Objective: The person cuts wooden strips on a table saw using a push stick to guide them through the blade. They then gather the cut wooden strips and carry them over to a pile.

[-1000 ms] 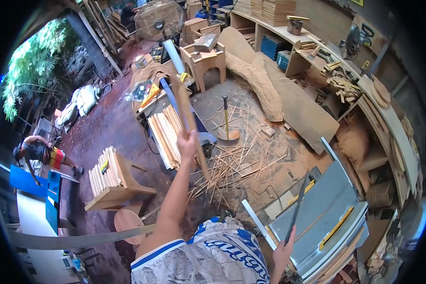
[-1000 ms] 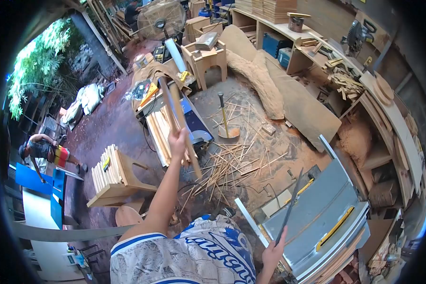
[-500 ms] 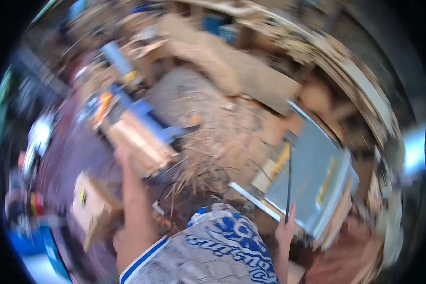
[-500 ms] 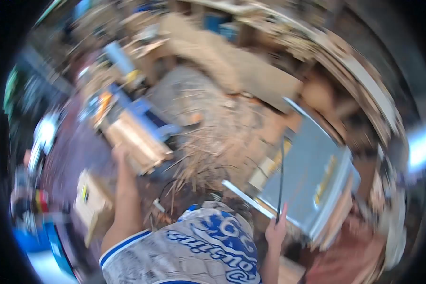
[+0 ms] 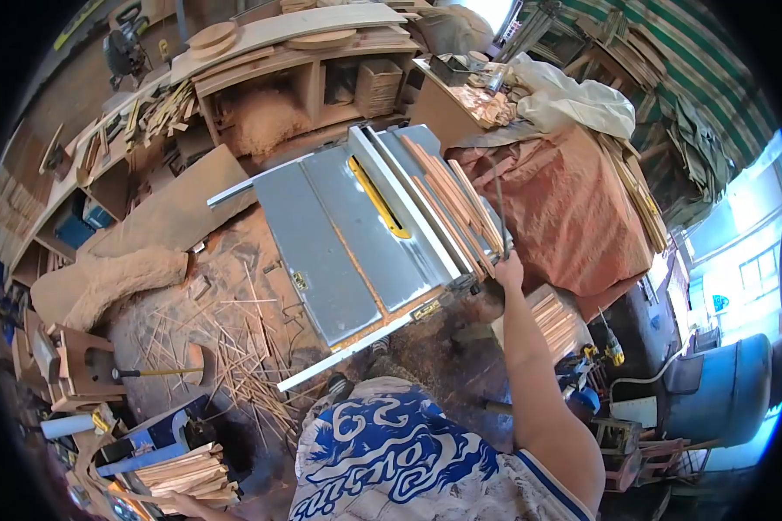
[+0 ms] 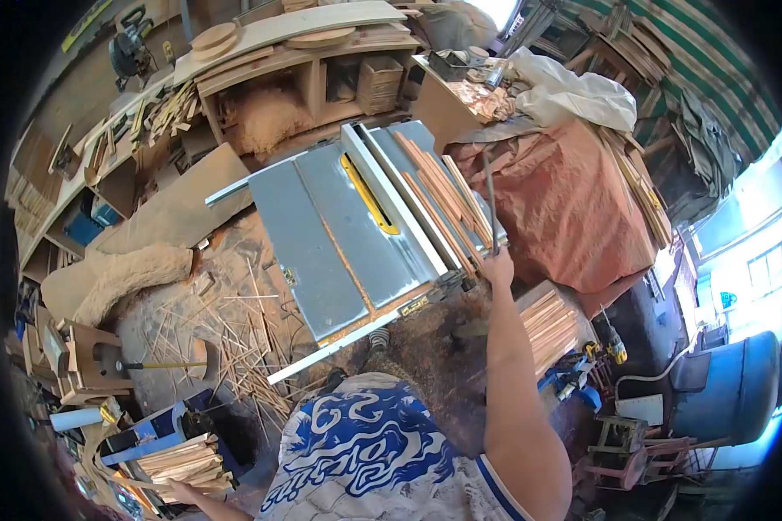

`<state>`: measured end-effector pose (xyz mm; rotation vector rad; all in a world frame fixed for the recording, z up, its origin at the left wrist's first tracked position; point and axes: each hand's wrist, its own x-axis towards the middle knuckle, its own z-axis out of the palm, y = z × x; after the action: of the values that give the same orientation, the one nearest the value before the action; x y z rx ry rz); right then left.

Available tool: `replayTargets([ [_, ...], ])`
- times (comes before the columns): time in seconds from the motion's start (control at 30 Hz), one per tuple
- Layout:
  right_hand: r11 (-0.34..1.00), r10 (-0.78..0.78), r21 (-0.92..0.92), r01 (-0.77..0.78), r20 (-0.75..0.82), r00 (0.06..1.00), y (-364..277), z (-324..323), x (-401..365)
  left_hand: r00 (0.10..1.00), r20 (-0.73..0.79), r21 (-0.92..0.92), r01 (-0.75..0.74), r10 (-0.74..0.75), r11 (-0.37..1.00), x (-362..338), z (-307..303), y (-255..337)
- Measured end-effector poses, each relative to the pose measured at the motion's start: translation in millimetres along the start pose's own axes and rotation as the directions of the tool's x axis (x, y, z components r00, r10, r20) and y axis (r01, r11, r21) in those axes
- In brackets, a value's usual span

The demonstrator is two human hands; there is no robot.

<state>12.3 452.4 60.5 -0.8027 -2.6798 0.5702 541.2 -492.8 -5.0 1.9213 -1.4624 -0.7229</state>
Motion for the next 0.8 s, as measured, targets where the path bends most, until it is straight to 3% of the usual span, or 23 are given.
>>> replayTargets([
  [0.07,0.999,0.011,-0.03,-0.01,0.046,0.999,1.8,5.3,-9.8,0.998,-0.013,-0.007,-0.06,0.06,0.998,-1.5,16.8,20.2],
  [0.13,0.999,0.008,0.037,-0.012,0.115,0.993,7.2,11.9,-14.2,0.882,-0.135,-0.025,-0.459,0.452,0.888,-5.2,42.1,58.1],
  [0.2,0.994,0.02,0.099,-0.034,0.14,0.99,7.0,20.0,-24.1,0.885,0.106,-0.155,-0.436,0.454,0.887,-19.0,60.5,100.6],
  [0.27,0.982,-0.078,0.182,0.045,0.178,0.981,12.7,30.0,-28.2,0.73,0.018,-0.399,-0.621,0.683,0.675,-81.2,91.2,152.3],
  [0.33,0.985,-0.076,0.167,0.049,0.159,0.984,13.5,35.5,-28.4,0.714,0.173,-0.406,-0.576,0.678,0.71,-157.2,113.5,207.2],
  [0.4,0.985,-0.133,0.116,0.126,0.056,0.989,12.2,34.0,-30.6,0.586,0.229,-0.522,-0.6,0.777,0.607,-227.9,155.7,239.1],
  [0.43,0.985,-0.13,0.121,0.123,0.053,0.99,14.0,28.2,-28.7,0.599,0.279,-0.676,-0.432,0.75,0.597,-275.4,180.3,252.2],
  [0.47,0.989,-0.109,0.104,0.103,0.057,0.992,13.2,18.4,-25.7,0.515,0.443,-0.607,-0.43,0.734,0.668,-312.9,198.5,261.3],
  [0.5,0.993,-0.091,0.086,0.086,0.062,0.994,7.6,5.0,-25.0,0.526,0.74,-0.447,-0.081,0.418,0.891,-367.1,207.5,279.2],
  [0.53,0.973,-0.102,0.203,0.105,-0.026,0.994,1.0,-11.2,-29.6,0.36,0.598,-0.552,-0.462,0.716,0.694,-398.7,253.7,256.1],
  [0.57,0.931,-0.095,0.345,0.116,-0.078,0.992,-1.8,-27.1,-34.3,0.187,0.64,-0.579,-0.52,0.745,0.628,-451.7,265.5,255.6],
  [0.6,0.9,-0.079,0.424,0.101,-0.069,0.994,-4.5,-40.9,-42.0,0.077,0.755,-0.613,-0.27,0.651,0.743,-534.5,218.8,298.9],
  [0.63,0.863,-0.065,0.497,0.088,-0.063,0.996,-5.4,-56.4,-51.9,0.018,0.882,-0.455,-0.232,0.472,0.86,-588.6,201.8,314.0],
  [0.67,0.752,-0.003,0.659,-0.01,0.018,1.0,-11.7,-68.9,-68.6,-0.084,0.806,-0.591,-0.168,0.586,0.789,-629.6,216.2,300.9],
  [0.7,0.607,0.038,0.787,-0.111,0.111,0.993,-24.7,-78.3,-91.1,-0.149,0.829,-0.539,0.045,0.539,0.841,-673.5,215.5,296.9],
  [0.77,0.401,0.152,0.887,-0.23,0.183,0.971,-62.7,-92.3,-148.0,-0.355,0.843,-0.37,0.165,0.405,0.914,-727.7,216.4,296.2],
  [0.8,0.342,0.166,0.907,-0.247,0.201,0.965,-72.2,-85.5,-175.6,-0.357,0.839,-0.373,0.171,0.41,0.912,-744.5,214.8,292.2],
])
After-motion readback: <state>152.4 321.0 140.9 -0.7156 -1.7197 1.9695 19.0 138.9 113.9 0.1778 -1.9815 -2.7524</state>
